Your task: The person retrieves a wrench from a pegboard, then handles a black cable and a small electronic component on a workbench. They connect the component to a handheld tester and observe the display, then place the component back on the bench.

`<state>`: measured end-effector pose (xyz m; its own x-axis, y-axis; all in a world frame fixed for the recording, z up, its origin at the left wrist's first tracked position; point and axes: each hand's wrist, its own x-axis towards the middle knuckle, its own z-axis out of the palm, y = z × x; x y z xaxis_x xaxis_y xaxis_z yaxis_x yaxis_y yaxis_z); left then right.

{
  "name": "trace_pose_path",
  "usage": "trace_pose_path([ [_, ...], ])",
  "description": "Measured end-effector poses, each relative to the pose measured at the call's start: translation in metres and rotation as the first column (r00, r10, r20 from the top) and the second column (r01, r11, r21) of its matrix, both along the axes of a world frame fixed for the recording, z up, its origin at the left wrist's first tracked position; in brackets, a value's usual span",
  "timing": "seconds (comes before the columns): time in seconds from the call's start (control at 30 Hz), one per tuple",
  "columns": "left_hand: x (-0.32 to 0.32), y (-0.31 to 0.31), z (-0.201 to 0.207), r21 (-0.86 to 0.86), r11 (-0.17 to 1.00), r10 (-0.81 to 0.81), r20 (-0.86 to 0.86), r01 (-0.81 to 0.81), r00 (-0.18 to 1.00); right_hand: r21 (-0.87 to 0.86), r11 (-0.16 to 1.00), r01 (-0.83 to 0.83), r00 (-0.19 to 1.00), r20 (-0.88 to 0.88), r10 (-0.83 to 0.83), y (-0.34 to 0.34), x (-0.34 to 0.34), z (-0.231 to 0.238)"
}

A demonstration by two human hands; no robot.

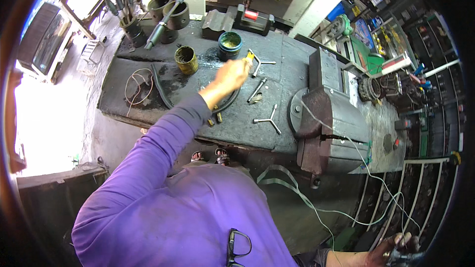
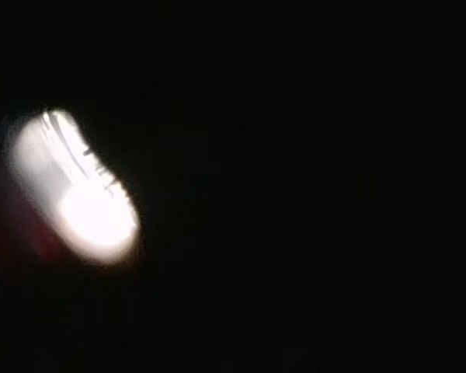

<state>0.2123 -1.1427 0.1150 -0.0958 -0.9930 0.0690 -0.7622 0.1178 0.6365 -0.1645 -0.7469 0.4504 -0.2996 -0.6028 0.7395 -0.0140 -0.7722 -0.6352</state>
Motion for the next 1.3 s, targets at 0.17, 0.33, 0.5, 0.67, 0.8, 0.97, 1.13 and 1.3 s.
trace_pose_path([
  [0.17,0.043,-0.021,0.094,-0.177,0.982,0.056,-0.074,-0.069,0.996,0.228,0.935,0.273,0.962,-0.096,-0.257,0.025,-0.021,-0.045],
  [0.33,0.057,0.038,0.173,-0.607,0.794,-0.256,-0.264,0.046,0.930,0.450,0.887,-0.108,0.967,0.254,-0.011,0.003,-0.034,-0.083],
  [0.5,0.108,0.119,0.211,-0.192,0.845,-0.400,-0.846,0.499,0.353,0.410,0.756,-0.510,0.845,0.403,0.352,-0.057,0.014,-0.121],
  [0.67,0.173,0.194,0.210,-0.181,0.929,-0.268,-0.930,0.322,0.253,0.730,0.626,-0.275,0.960,0.177,0.215,-0.119,0.099,-0.159],
  [0.8,0.209,0.264,0.195,0.094,0.996,0.090,-0.929,-0.006,0.358,0.850,0.273,-0.451,0.784,0.231,0.576,-0.166,0.149,-0.186],
  [0.97,0.218,0.347,0.175,0.204,0.941,0.262,-0.944,-0.270,0.200,0.691,0.028,-0.723,0.541,0.541,0.644,-0.204,0.197,-0.243],
  [1.13,0.208,0.423,0.196,0.195,0.816,0.376,-0.894,-0.545,0.244,0.731,-0.369,-0.573,0.221,0.572,0.790,-0.218,0.240,-0.309],
  [1.3,0.184,0.501,0.211,0.114,0.654,0.339,-0.928,-0.748,0.154,0.751,-0.488,-0.445,0.077,0.575,0.815,-0.188,0.296,-0.352],
])
